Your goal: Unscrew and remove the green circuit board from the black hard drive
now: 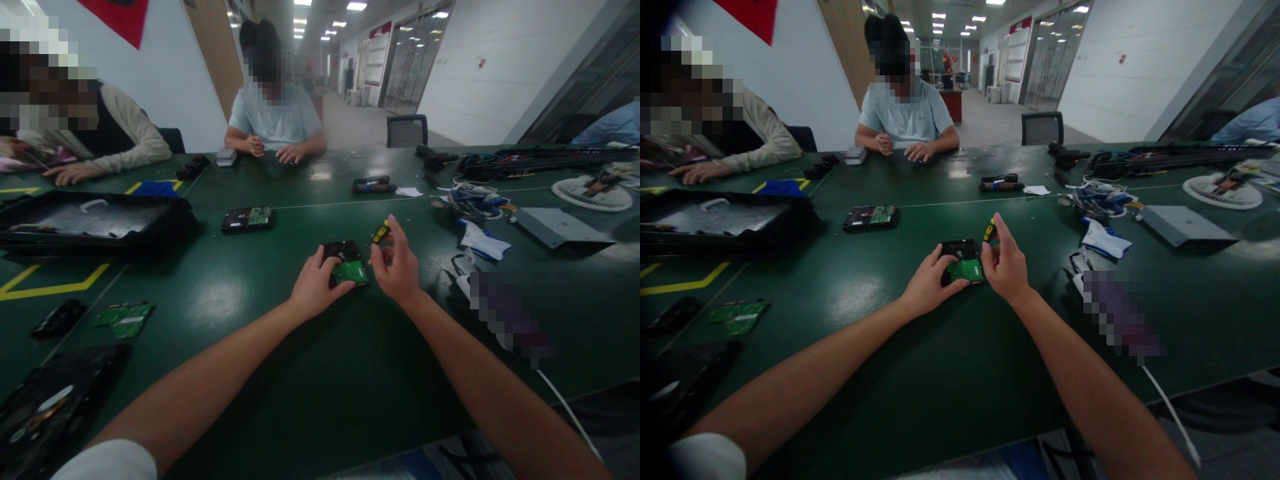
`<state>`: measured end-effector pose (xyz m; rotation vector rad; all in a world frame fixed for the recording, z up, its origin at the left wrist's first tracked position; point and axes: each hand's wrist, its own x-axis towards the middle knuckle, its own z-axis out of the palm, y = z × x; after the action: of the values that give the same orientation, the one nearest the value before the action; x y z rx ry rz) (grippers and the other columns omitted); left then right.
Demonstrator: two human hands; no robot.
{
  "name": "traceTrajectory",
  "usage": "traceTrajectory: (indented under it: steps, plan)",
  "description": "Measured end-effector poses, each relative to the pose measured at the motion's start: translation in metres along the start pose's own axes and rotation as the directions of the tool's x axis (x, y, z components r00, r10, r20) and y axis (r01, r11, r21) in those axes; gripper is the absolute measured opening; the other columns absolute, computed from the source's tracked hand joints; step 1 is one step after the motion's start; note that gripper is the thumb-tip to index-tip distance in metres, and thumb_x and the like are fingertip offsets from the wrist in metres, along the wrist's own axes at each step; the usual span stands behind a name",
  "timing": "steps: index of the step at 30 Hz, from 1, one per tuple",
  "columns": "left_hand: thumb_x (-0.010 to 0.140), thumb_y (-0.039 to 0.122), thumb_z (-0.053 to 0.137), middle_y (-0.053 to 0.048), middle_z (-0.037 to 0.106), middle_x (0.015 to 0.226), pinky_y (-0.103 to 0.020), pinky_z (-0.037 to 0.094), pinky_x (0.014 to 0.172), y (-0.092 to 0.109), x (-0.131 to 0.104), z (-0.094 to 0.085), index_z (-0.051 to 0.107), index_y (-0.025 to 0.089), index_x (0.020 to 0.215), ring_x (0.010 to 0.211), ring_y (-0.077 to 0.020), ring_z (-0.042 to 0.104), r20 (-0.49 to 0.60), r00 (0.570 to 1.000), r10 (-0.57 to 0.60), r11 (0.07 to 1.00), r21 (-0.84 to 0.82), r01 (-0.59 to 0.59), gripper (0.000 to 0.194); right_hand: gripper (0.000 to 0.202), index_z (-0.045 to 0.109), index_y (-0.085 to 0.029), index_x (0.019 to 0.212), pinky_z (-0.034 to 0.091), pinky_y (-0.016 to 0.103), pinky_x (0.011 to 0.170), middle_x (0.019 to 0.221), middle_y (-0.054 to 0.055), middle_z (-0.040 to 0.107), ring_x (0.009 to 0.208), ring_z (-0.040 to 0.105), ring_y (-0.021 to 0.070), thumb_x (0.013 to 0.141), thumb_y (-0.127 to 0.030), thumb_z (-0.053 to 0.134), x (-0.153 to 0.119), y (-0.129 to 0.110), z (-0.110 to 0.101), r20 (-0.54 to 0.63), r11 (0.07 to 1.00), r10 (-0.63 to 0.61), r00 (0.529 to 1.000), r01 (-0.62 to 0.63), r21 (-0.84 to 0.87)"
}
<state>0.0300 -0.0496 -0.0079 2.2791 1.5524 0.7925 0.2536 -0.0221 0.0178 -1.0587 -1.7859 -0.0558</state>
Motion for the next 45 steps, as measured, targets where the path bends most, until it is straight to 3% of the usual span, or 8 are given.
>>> traceTrajectory:
  steps: [6, 14, 20, 25, 33, 40, 45]
  plan:
    - [0.088, 0.064, 0.069, -0.018, 0.035, 0.167, -0.057, 0.042, 0.116, 0.0008, 0.0, -0.0011, 0.06, 0.026, 0.136, 0.153, -0.0383, 0.037, 0.007, 1.0, -0.005, 1.0, 0.006, 0.005, 0.061, 0.07, 0.028, -0.03, 0.161, 0.064, 0.032, 0.057, 0.124, 0.01, 0.071, 0.054, 0.065, 0.0123, 0.1, -0.041, 0.061, 0.0002, 0.0009, 0.0017, -0.03, 1.0, 0.006, 1.0, -0.007, -0.022]
    - [0.089, 0.063, 0.069, -0.019, 0.034, 0.167, -0.058, 0.041, 0.117, 0.0021, -0.0007, -0.0029, 0.06, 0.026, 0.136, 0.152, -0.039, 0.038, 0.005, 1.0, 0.002, 1.0, -0.009, -0.001, 0.061, 0.07, 0.024, -0.03, 0.163, 0.065, 0.031, 0.06, 0.135, 0.012, 0.068, 0.062, 0.071, 0.0142, 0.102, -0.037, 0.057, 0.0007, -0.0005, 0.0003, 0.016, 1.0, 0.012, 1.0, -0.012, 0.008]
    - [0.089, 0.062, 0.069, -0.019, 0.034, 0.167, -0.057, 0.04, 0.117, 0.0025, -0.0005, -0.0034, 0.06, 0.025, 0.135, 0.153, -0.039, 0.037, 0.009, 1.0, 0.002, 1.0, -0.008, -0.002, 0.06, 0.067, 0.033, -0.03, 0.159, 0.066, 0.033, 0.061, 0.145, 0.015, 0.063, 0.058, 0.066, 0.012, 0.1, -0.039, 0.061, 0.0012, -0.0005, 0.0014, -0.026, 1.0, -0.013, 1.0, 0.012, -0.023]
    - [0.089, 0.063, 0.069, -0.019, 0.036, 0.166, -0.056, 0.039, 0.119, 0.0023, -0.0002, -0.0026, 0.06, 0.025, 0.135, 0.154, -0.0384, 0.036, 0.006, 1.0, 0.005, 1.0, 0.001, -0.005, 0.061, 0.067, 0.027, -0.031, 0.162, 0.064, 0.03, 0.057, 0.147, 0.014, 0.061, 0.063, 0.07, 0.0128, 0.102, -0.036, 0.057, 0.0005, -0.0004, 0.0013, -0.003, 1.0, 0.003, 1.0, -0.003, 0.017]
    - [0.089, 0.063, 0.069, -0.018, 0.034, 0.168, -0.058, 0.04, 0.118, 0.0025, -0.0006, -0.0028, 0.06, 0.025, 0.136, 0.154, -0.0392, 0.035, 0.009, 1.0, -0.001, 1.0, -0.006, 0.001, 0.061, 0.067, 0.033, -0.03, 0.159, 0.066, 0.033, 0.062, 0.119, 0.009, 0.071, 0.056, 0.062, 0.0124, 0.1, -0.042, 0.061, 0.0013, 0.0, 0.0007, -0.018, 1.0, -0.003, 1.0, 0.002, -0.022]
    - [0.089, 0.062, 0.07, -0.019, 0.035, 0.167, -0.057, 0.041, 0.116, 0.0026, -0.0003, -0.0028, 0.06, 0.025, 0.135, 0.152, -0.0387, 0.038, 0.003, 1.0, 0.002, 1.0, -0.007, -0.002, 0.06, 0.069, 0.025, -0.029, 0.163, 0.065, 0.032, 0.059, 0.123, 0.011, 0.073, 0.062, 0.07, 0.0156, 0.102, -0.042, 0.056, 0.0003, 0.0005, 0.001, 0.02, 1.0, 0.027, 0.999, -0.027, 0.011]
    - [0.089, 0.063, 0.069, -0.02, 0.036, 0.166, -0.057, 0.042, 0.116, 0.0028, -0.0003, -0.004, 0.06, 0.025, 0.135, 0.152, -0.0387, 0.038, 0.009, 1.0, 0.005, 1.0, -0.002, -0.005, 0.06, 0.07, 0.027, -0.03, 0.162, 0.064, 0.031, 0.059, 0.123, 0.009, 0.073, 0.056, 0.066, 0.013, 0.101, -0.043, 0.059, 0.0003, 0.0022, 0.0017, -0.006, 1.0, 0.025, 1.0, -0.025, -0.017]
